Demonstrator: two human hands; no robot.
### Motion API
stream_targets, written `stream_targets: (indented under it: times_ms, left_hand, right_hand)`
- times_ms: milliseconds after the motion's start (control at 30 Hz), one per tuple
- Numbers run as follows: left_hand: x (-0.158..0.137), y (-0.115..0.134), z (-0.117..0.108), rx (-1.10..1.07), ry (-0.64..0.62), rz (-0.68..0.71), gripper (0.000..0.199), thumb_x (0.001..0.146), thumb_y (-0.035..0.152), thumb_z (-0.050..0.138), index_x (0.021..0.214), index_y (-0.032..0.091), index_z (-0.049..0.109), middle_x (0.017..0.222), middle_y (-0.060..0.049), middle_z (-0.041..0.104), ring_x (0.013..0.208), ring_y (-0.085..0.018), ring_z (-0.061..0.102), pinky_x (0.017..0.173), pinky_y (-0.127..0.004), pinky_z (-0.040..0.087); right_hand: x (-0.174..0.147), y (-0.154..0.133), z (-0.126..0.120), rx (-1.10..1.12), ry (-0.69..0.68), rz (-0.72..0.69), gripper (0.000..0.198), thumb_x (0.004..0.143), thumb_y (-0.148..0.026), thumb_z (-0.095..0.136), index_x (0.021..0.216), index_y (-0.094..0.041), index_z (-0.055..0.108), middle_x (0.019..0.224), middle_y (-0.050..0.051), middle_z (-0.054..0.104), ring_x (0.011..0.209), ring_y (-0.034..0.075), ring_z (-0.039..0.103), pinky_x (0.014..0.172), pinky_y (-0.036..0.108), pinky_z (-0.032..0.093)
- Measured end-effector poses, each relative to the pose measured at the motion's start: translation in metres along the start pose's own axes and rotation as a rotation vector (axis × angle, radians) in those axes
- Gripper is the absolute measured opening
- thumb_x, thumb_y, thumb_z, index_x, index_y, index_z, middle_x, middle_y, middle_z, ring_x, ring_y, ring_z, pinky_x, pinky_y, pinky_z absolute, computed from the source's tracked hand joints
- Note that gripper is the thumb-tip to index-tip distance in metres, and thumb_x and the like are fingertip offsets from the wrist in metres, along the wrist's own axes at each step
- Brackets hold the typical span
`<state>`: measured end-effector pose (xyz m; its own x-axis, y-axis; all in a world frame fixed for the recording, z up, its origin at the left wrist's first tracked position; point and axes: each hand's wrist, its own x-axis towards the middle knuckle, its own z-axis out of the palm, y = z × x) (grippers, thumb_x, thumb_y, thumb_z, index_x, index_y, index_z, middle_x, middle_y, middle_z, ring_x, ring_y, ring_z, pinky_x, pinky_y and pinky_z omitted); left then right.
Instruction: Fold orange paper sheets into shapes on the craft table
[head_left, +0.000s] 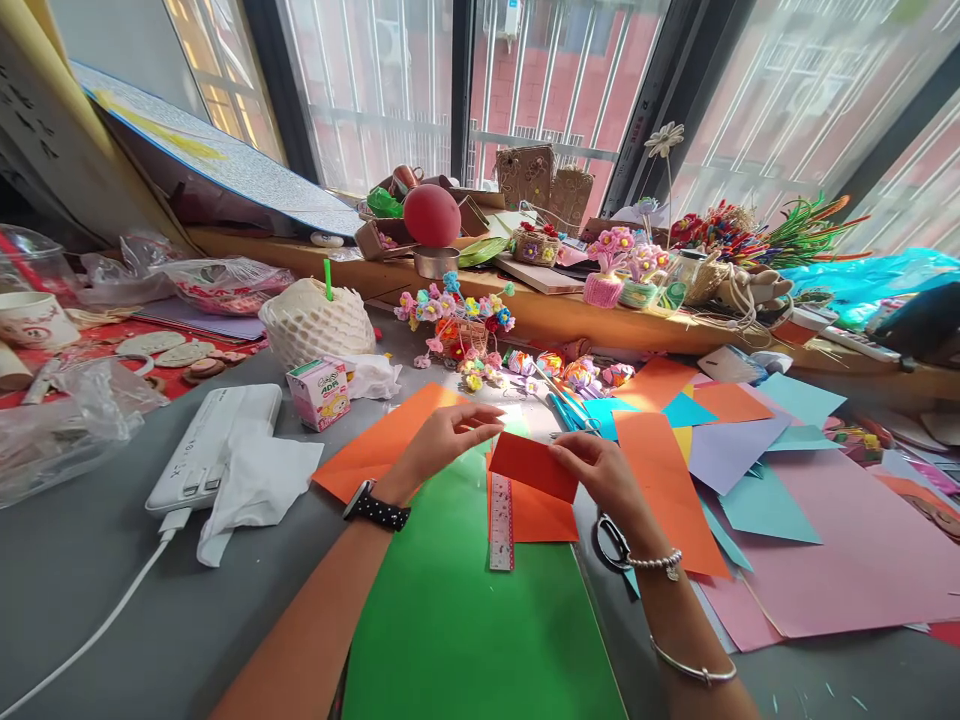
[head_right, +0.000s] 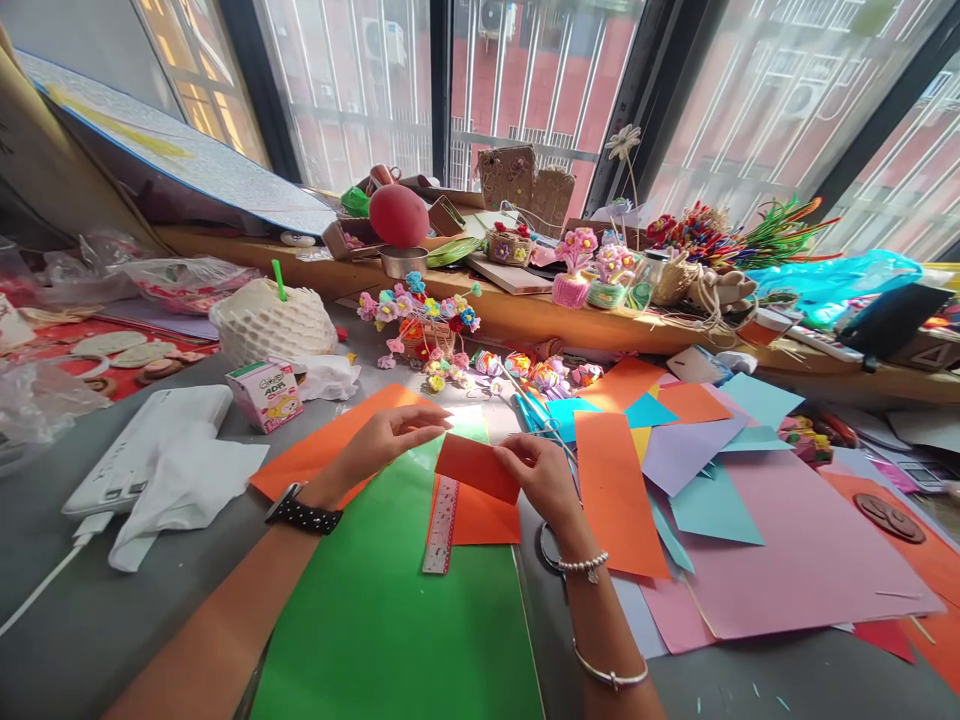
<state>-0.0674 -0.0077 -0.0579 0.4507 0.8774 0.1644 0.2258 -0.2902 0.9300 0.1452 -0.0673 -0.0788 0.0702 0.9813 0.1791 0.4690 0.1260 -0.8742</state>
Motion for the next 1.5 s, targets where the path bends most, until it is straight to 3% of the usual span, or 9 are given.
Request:
stream_targets:
  times_ms: [67,400,633,733,800,900,1167,1367,1500]
  left_hand:
    - [0.0,0.0,0.007,0.051,-0.071,0.008,0.024,0.07,0.033,0.057,0.085,0.015,0.064,0.087,-0.007,0.066,0.082,-0.019,0.06,0.07,-0.025,0.046]
    - [-0.002,-0.005,0.016,0.134,-0.147,0.052,0.019,0.072,0.03,0.054,0.073,0.014,0.064,0.079,-0.005,0.067,0.076,-0.017,0.06,0.068,-0.024,0.046]
    - [-0.003,0.0,0.0,0.123,0.081,-0.003,0.023,0.072,0.034,0.053,0.076,0.013,0.062,0.074,-0.004,0.066,0.072,-0.016,0.061,0.066,-0.023,0.047]
    - [-0.003,0.001,0.011,0.13,-0.036,0.054,0.024,0.072,0.034,0.055,0.084,0.015,0.063,0.086,-0.004,0.066,0.08,-0.016,0.06,0.067,-0.022,0.046]
    - [-0.002,0.0,0.02,0.182,-0.144,0.069,0.022,0.073,0.032,0.053,0.079,0.014,0.064,0.08,-0.004,0.067,0.075,-0.016,0.059,0.066,-0.022,0.045]
    - [-0.001,-0.004,0.024,0.267,-0.15,0.089,0.023,0.074,0.032,0.051,0.073,0.013,0.065,0.075,-0.004,0.066,0.07,-0.016,0.058,0.062,-0.023,0.044]
    - [0.001,-0.01,0.013,0.312,-0.047,0.074,0.026,0.075,0.034,0.049,0.074,0.014,0.064,0.068,-0.003,0.064,0.063,-0.014,0.055,0.057,-0.021,0.041]
    - [0.0,-0.01,0.014,0.344,-0.012,0.089,0.025,0.075,0.034,0.049,0.074,0.014,0.064,0.065,-0.002,0.063,0.06,-0.013,0.053,0.055,-0.021,0.04]
    - [-0.001,-0.01,0.021,0.287,-0.079,0.119,0.023,0.076,0.031,0.049,0.076,0.015,0.064,0.074,-0.003,0.065,0.068,-0.014,0.056,0.061,-0.022,0.042]
  right_hand:
    - [0.0,-0.002,0.005,0.013,-0.033,-0.018,0.021,0.071,-0.037,0.054,0.069,-0.018,0.062,0.07,0.004,0.063,0.065,0.017,0.055,0.057,0.026,0.042]
    - [-0.002,-0.008,0.014,-0.062,-0.117,-0.05,0.018,0.073,-0.032,0.051,0.07,-0.019,0.063,0.072,0.003,0.065,0.066,0.016,0.058,0.058,0.024,0.043]
    - [-0.001,-0.006,0.005,-0.094,-0.047,-0.006,0.018,0.072,-0.031,0.052,0.071,-0.018,0.064,0.077,0.004,0.066,0.069,0.016,0.058,0.058,0.023,0.042]
    - [-0.003,-0.011,0.012,-0.089,-0.078,-0.038,0.017,0.072,-0.03,0.052,0.071,-0.018,0.064,0.072,0.003,0.066,0.066,0.015,0.058,0.057,0.023,0.042]
    - [-0.004,-0.015,0.018,-0.081,-0.101,-0.049,0.018,0.073,-0.03,0.051,0.07,-0.018,0.064,0.069,0.002,0.066,0.064,0.015,0.058,0.056,0.022,0.042]
    - [-0.003,-0.016,0.021,-0.093,-0.12,-0.042,0.019,0.074,-0.03,0.05,0.07,-0.018,0.065,0.068,0.002,0.066,0.064,0.015,0.058,0.055,0.021,0.042]
    - [0.001,0.003,0.004,-0.092,-0.035,0.038,0.02,0.073,-0.031,0.05,0.07,-0.016,0.064,0.069,0.005,0.066,0.064,0.017,0.06,0.057,0.025,0.044]
    - [0.001,0.001,0.003,-0.081,0.151,0.066,0.019,0.073,-0.033,0.05,0.073,-0.016,0.061,0.071,0.006,0.066,0.068,0.018,0.061,0.061,0.026,0.045]
    - [-0.001,-0.009,0.019,-0.114,-0.043,-0.078,0.019,0.075,-0.033,0.05,0.075,-0.019,0.063,0.075,0.003,0.066,0.07,0.016,0.06,0.061,0.024,0.044]
